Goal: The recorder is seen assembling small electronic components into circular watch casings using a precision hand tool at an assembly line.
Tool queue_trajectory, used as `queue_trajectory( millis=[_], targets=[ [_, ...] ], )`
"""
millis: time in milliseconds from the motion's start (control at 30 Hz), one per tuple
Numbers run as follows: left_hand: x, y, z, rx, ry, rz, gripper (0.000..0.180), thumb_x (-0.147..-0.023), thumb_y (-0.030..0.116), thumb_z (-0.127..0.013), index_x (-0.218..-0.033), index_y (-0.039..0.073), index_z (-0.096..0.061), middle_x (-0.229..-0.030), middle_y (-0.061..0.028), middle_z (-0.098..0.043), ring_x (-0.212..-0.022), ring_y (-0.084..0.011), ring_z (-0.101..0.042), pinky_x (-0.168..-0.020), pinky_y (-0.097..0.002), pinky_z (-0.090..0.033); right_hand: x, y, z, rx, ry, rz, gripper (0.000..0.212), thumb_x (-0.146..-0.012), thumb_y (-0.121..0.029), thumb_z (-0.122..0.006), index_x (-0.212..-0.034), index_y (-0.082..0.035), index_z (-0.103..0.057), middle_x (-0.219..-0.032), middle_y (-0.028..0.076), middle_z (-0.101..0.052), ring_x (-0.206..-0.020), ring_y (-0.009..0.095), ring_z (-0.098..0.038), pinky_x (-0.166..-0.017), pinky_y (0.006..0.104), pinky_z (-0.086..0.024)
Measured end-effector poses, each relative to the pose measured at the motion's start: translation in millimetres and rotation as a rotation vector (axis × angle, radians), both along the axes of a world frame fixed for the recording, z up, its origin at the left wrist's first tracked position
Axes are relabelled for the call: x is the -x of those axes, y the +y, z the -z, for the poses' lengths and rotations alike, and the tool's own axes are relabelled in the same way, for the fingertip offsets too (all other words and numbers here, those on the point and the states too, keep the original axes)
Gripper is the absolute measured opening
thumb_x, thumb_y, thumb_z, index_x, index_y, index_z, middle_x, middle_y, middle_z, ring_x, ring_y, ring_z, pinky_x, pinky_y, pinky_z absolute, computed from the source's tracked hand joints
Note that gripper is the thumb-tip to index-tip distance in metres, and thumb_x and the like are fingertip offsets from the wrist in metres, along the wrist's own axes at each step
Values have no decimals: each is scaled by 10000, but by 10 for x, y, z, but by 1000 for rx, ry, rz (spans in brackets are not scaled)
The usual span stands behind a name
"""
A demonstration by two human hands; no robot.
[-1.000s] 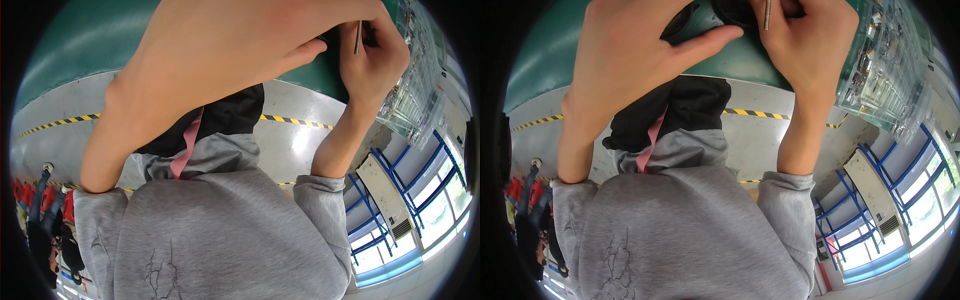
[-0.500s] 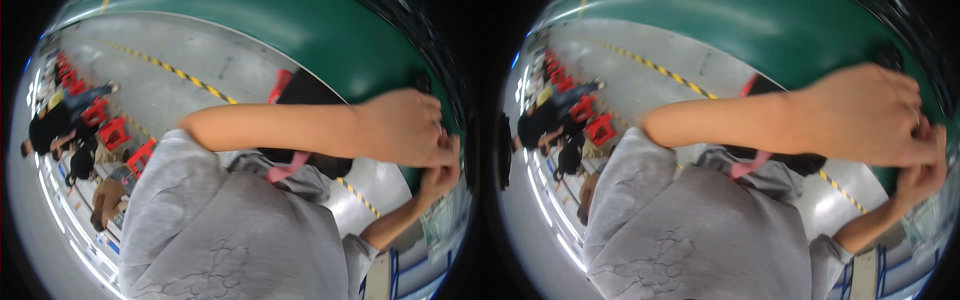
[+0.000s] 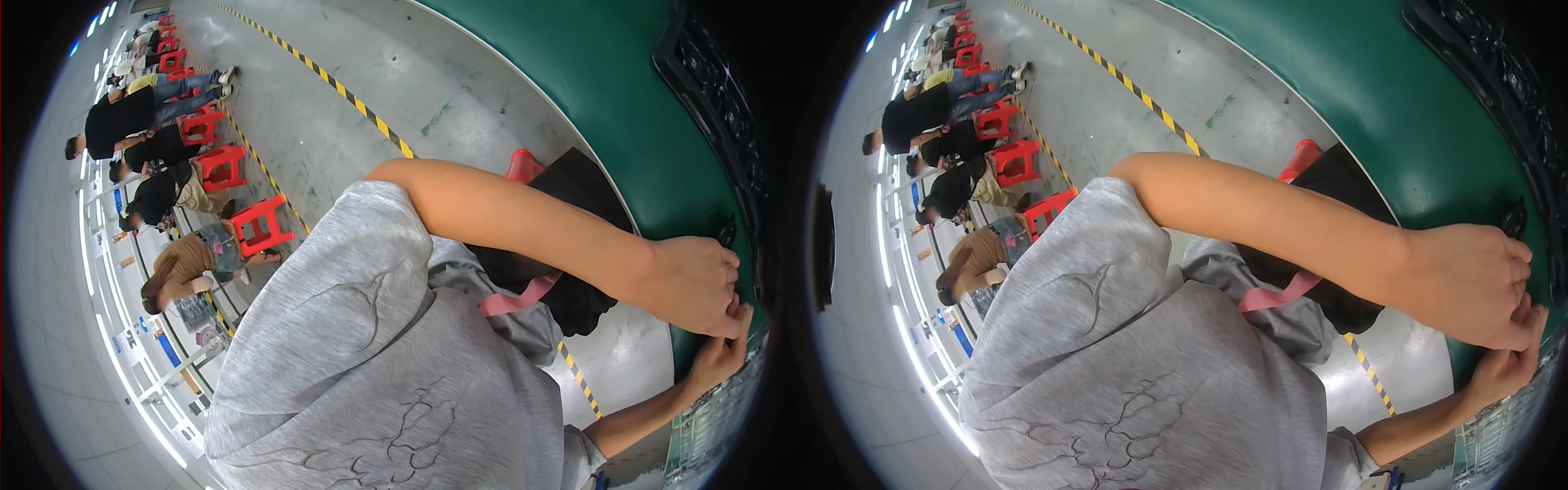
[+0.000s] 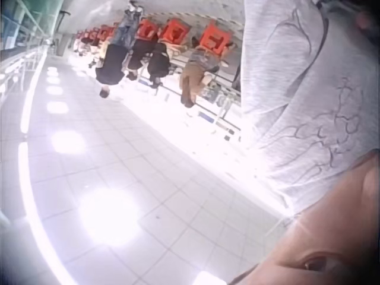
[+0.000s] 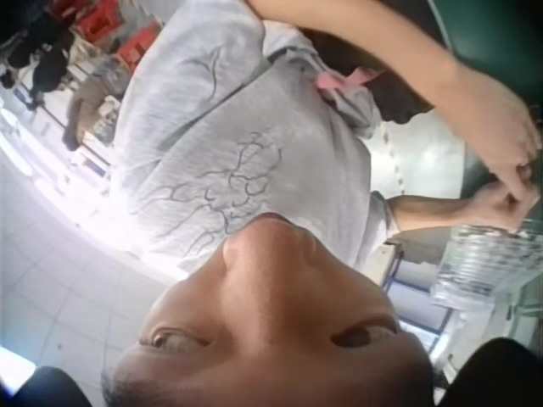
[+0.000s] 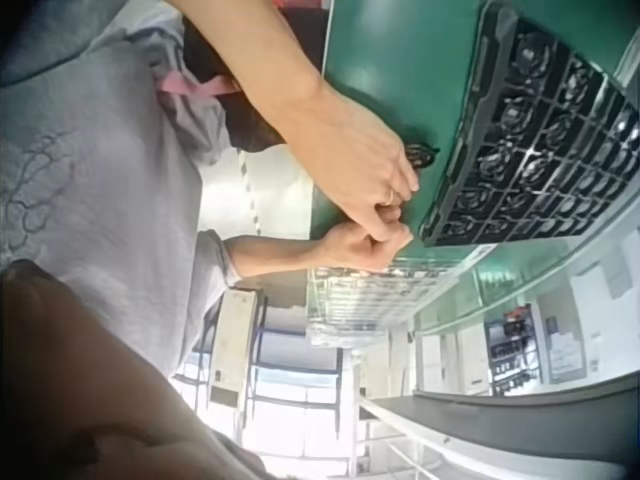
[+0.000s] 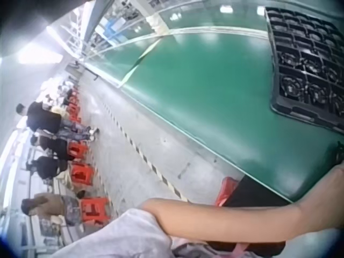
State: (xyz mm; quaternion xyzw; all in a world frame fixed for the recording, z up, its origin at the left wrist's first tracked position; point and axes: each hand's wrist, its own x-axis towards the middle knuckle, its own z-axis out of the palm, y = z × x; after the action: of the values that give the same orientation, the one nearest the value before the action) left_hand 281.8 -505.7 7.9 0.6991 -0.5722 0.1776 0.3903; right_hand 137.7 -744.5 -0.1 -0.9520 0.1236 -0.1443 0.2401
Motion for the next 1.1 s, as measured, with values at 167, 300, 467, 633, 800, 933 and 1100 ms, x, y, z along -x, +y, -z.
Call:
queue_trajectory(
  millis=[167,300,467,633,800,933,1100],
  targets=[
    [24,-7,-6,-43,-15,-10,231,-817,196,-658,-997,55,-629,-604,-8,-628,-639,-223,-652,-726,-305,-510,12,-41,26,42,-10,2,385,-1013,-168,-646,-1315,70,-631,-1326,127,-682,-1234,218,-629,-1054,330,-472],
    [7,17,-27,-56,-30,10,216,-819,193,-657,-990,63,-629,-609,-7,-632,-656,-224,-664,-719,-304,-505,14,-49,33,-66,-27,83,347,-1000,-156,-659,-1264,69,-668,-1321,124,-686,-1240,222,-624,-1066,330,-462],
    [25,-5,9,-50,-39,3,186,-832,192,-661,-963,64,-628,-632,-19,-654,-710,-240,-699,-743,-315,-523,-31,-24,13,-66,-69,60,283,-993,-118,-658,-1217,48,-705,-1268,87,-709,-1160,181,-643,-1032,298,-468],
    [48,-56,79,-10,-60,10,190,-842,197,-662,-958,51,-626,-650,-32,-675,-716,-264,-716,-771,-324,-543,-50,62,-24,-106,-22,49,272,-986,-116,-678,-1204,43,-705,-1106,20,-702,-1002,111,-618,-918,260,-479],
    [67,-59,91,-20,-63,10,209,-844,204,-664,-965,39,-628,-644,-33,-676,-697,-258,-716,-733,-326,-545,-60,158,-17,-132,15,142,297,-991,-134,-675,-1237,31,-698,-1219,76,-708,-1091,151,-636,-981,282,-482],
    [50,-89,110,-89,-79,19,191,-864,201,-644,-979,50,-623,-653,-19,-673,-680,-228,-705,-673,-316,-522,-51,52,65,-48,17,166,328,-1001,-149,-659,-1282,18,-684,-1327,142,-676,-1229,222,-619,-1051,326,-470],
    [-10,-139,142,-25,-116,6,141,-849,187,-652,-861,51,-621,-598,-22,-647,-627,-222,-684,-641,-314,-510,-96,-79,150,10,-30,21,340,-1010,-151,-639,-1304,15,-671,-1324,146,-679,-1254,235,-609,-1062,336,-462]
  ],
)
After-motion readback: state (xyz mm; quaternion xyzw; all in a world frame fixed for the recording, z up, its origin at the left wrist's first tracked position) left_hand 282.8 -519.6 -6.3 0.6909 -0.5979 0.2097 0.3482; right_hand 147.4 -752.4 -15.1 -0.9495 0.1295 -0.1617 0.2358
